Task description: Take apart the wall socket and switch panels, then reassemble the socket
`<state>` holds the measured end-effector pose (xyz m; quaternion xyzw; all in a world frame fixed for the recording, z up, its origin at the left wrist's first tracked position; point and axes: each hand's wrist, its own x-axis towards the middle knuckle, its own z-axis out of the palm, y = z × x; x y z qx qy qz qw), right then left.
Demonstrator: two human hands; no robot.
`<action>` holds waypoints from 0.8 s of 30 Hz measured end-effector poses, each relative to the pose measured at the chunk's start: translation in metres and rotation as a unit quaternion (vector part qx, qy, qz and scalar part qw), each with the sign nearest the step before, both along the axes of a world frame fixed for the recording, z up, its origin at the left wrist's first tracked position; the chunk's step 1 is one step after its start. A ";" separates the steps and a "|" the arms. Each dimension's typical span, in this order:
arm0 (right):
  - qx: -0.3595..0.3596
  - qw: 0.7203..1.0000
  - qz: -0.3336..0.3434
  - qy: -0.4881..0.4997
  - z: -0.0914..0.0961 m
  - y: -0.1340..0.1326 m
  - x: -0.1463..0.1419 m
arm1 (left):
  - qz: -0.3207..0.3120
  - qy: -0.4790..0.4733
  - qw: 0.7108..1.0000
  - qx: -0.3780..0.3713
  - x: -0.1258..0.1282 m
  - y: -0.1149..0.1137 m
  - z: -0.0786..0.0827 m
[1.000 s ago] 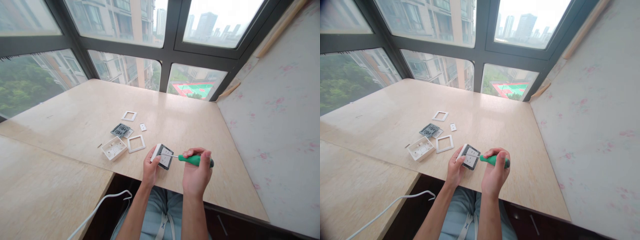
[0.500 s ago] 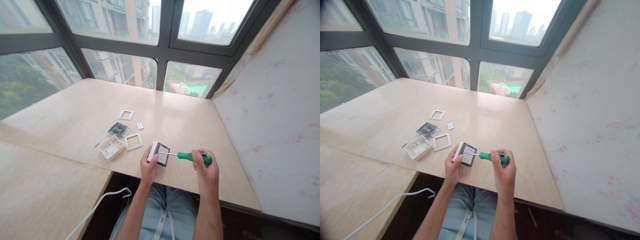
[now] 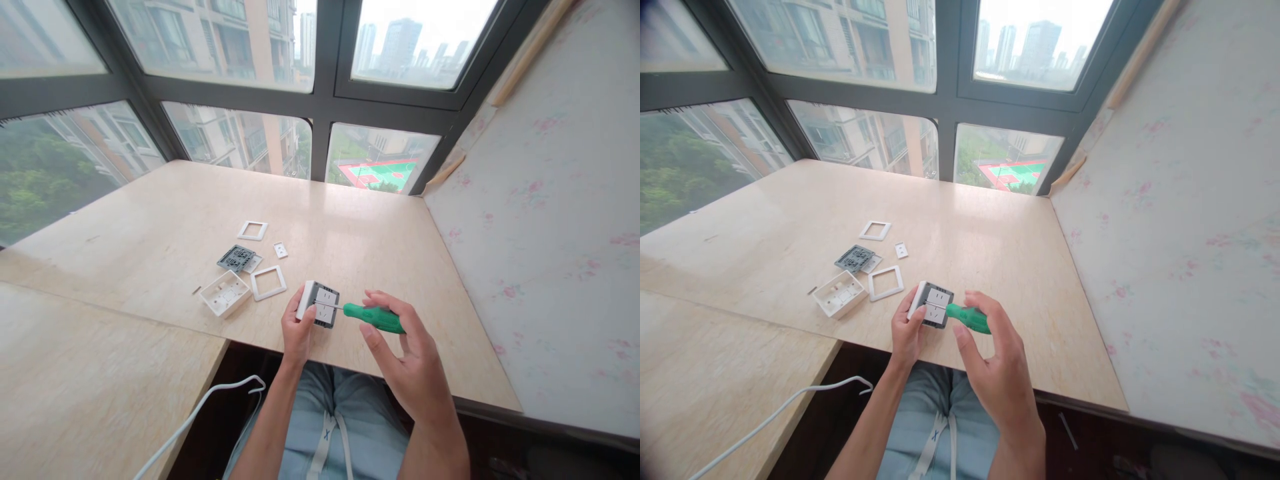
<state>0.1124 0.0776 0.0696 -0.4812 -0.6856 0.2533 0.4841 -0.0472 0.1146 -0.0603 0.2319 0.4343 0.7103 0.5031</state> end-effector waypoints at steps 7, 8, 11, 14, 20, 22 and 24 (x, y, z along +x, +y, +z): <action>-0.185 0.960 -0.205 0.033 -0.004 0.004 0.005 | 0.014 0.083 0.996 0.011 0.000 -0.003 -0.009; -0.199 0.954 -0.222 0.015 -0.003 0.005 0.008 | 0.019 0.101 0.995 0.012 0.000 -0.004 -0.009; -0.166 0.958 -0.230 -0.028 0.000 0.005 0.013 | 0.033 0.135 0.990 0.006 0.000 -0.006 -0.007; -0.100 0.974 -0.199 -0.037 0.005 0.002 0.010 | 0.039 0.156 0.987 0.004 0.001 -0.008 -0.005; -0.034 0.990 -0.131 -0.038 0.010 -0.006 -0.001 | 0.050 0.165 0.985 0.008 0.000 -0.006 -0.011; -0.031 0.989 -0.132 -0.060 0.010 -0.008 0.000 | 0.054 0.168 0.984 0.012 0.000 -0.005 -0.013; -0.027 0.988 -0.133 -0.074 0.010 -0.009 0.004 | 0.056 0.175 0.983 0.014 0.000 -0.004 -0.014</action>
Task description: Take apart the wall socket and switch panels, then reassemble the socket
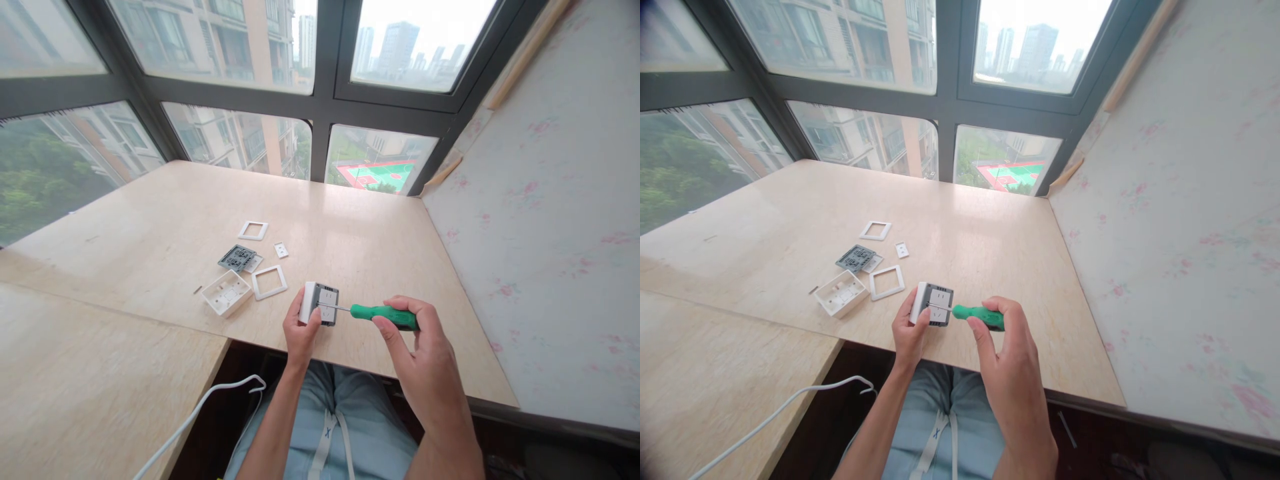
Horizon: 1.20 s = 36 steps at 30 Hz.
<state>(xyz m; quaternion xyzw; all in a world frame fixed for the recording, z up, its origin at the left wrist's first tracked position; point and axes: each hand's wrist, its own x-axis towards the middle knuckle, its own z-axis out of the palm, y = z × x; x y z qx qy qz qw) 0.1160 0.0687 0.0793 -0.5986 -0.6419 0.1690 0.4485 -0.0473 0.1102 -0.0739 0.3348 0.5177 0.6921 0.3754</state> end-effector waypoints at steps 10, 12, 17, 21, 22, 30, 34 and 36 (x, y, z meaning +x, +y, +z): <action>-0.004 0.994 0.080 0.073 -0.005 0.000 -0.006 | 0.004 0.016 1.000 0.005 0.000 0.000 -0.003; -0.040 0.988 0.057 0.137 -0.006 0.002 -0.008 | 0.004 0.013 1.000 0.007 0.000 0.000 -0.005; -0.188 0.955 -0.045 0.227 -0.008 0.006 0.000 | 0.013 0.020 1.000 0.008 0.000 0.001 -0.006; -0.239 0.953 -0.106 0.153 -0.008 0.008 0.009 | 0.014 0.029 0.999 0.010 0.000 0.000 -0.004; -0.228 0.959 -0.115 0.119 -0.009 0.009 0.010 | 0.014 0.032 0.999 0.011 0.001 -0.001 -0.003; -0.127 0.989 -0.080 0.018 -0.011 0.009 0.011 | 0.013 0.028 0.999 0.008 0.001 -0.002 -0.004; -0.056 0.997 0.026 0.043 -0.014 0.004 0.014 | 0.021 0.020 1.000 0.004 0.000 0.001 -0.005; -0.037 0.993 0.092 0.068 -0.014 0.000 0.011 | 0.026 0.020 0.999 0.001 0.001 0.001 -0.005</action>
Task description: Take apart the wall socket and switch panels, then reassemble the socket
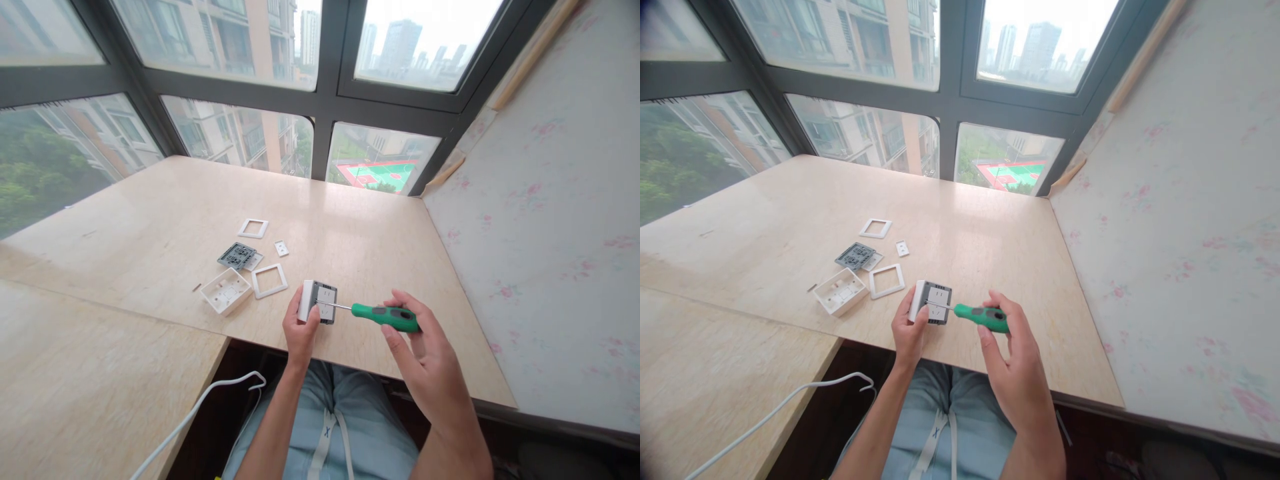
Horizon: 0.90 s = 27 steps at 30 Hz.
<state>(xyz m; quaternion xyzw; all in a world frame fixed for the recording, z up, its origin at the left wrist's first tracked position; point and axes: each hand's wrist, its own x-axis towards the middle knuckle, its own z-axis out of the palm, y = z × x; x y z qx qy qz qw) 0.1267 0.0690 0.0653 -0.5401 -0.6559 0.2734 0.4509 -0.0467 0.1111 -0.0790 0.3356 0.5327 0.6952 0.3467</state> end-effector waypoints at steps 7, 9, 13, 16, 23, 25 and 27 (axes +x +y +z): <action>-0.051 0.993 -0.033 0.102 0.001 0.003 -0.018 | 0.007 0.004 1.000 -0.010 0.000 0.000 -0.001; -0.132 0.982 -0.099 0.093 -0.002 0.007 -0.014 | 0.012 -0.002 1.000 -0.009 0.001 0.000 -0.002; -0.218 0.964 -0.147 0.047 -0.006 0.009 0.001 | 0.015 0.005 1.000 -0.001 0.001 0.000 -0.001; -0.154 0.980 -0.125 0.007 -0.007 0.008 0.006 | 0.019 0.014 1.000 -0.002 0.002 -0.001 -0.001; -0.011 0.997 0.027 0.075 -0.002 0.003 -0.009 | 0.029 0.002 1.000 0.002 0.001 -0.001 -0.002; -0.033 0.993 0.014 0.115 0.000 0.003 -0.014 | 0.031 -0.001 1.000 0.002 0.002 -0.001 -0.001; -0.097 0.987 -0.046 0.121 -0.002 0.005 -0.014 | 0.036 -0.004 0.999 0.003 0.002 -0.001 0.000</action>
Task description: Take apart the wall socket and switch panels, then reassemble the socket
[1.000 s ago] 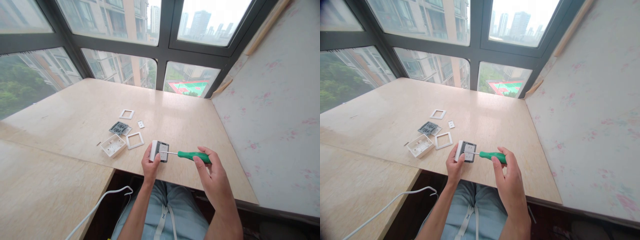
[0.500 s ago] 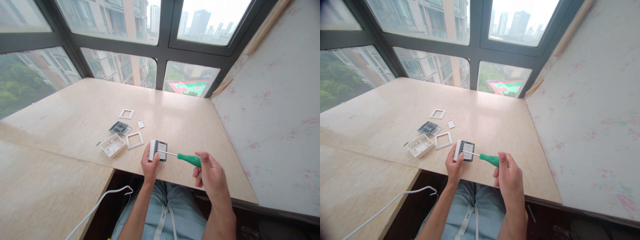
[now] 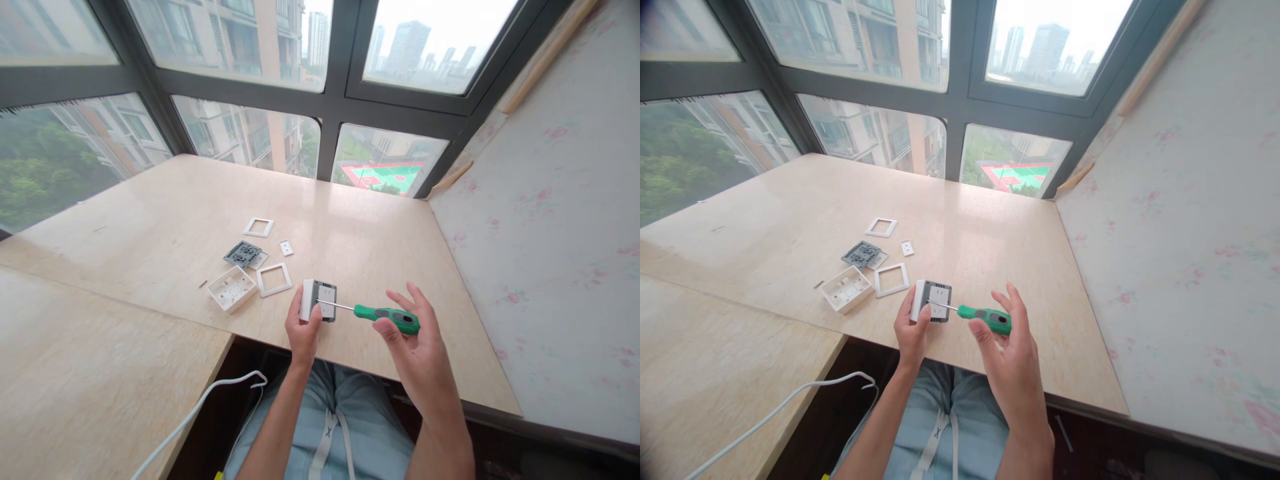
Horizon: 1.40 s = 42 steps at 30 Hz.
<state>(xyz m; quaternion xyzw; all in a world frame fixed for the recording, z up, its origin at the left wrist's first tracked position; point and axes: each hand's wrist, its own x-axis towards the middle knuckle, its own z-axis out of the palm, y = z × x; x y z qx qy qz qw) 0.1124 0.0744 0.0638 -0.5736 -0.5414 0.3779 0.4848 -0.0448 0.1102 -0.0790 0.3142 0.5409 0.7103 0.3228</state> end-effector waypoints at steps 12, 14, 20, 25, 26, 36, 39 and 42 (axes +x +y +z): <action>0.076 0.994 0.015 -0.082 -0.010 0.004 0.015 | -0.003 -0.011 1.000 0.001 0.000 0.001 -0.003; 0.090 0.995 0.033 -0.028 -0.008 0.003 0.007 | -0.003 -0.003 1.000 0.001 0.000 0.001 -0.002; -0.038 0.997 -0.056 -0.027 -0.004 0.005 -0.001 | 0.016 0.004 1.000 -0.005 0.000 0.000 0.004; -0.104 0.986 -0.070 -0.109 -0.011 0.008 0.015 | 0.024 0.014 1.000 -0.004 0.000 0.000 0.004; -0.071 0.989 -0.060 -0.118 -0.012 0.008 0.017 | 0.023 0.015 1.000 -0.004 0.000 0.000 0.004; -0.051 0.998 -0.037 -0.028 -0.007 0.005 0.005 | 0.022 0.021 1.000 -0.001 -0.001 -0.001 0.004; -0.151 0.981 -0.067 -0.101 -0.013 0.007 0.015 | 0.018 0.014 1.000 0.001 -0.001 -0.001 0.002; -0.085 0.986 -0.047 -0.133 -0.017 0.007 0.024 | 0.018 0.016 1.000 0.005 0.000 -0.001 0.001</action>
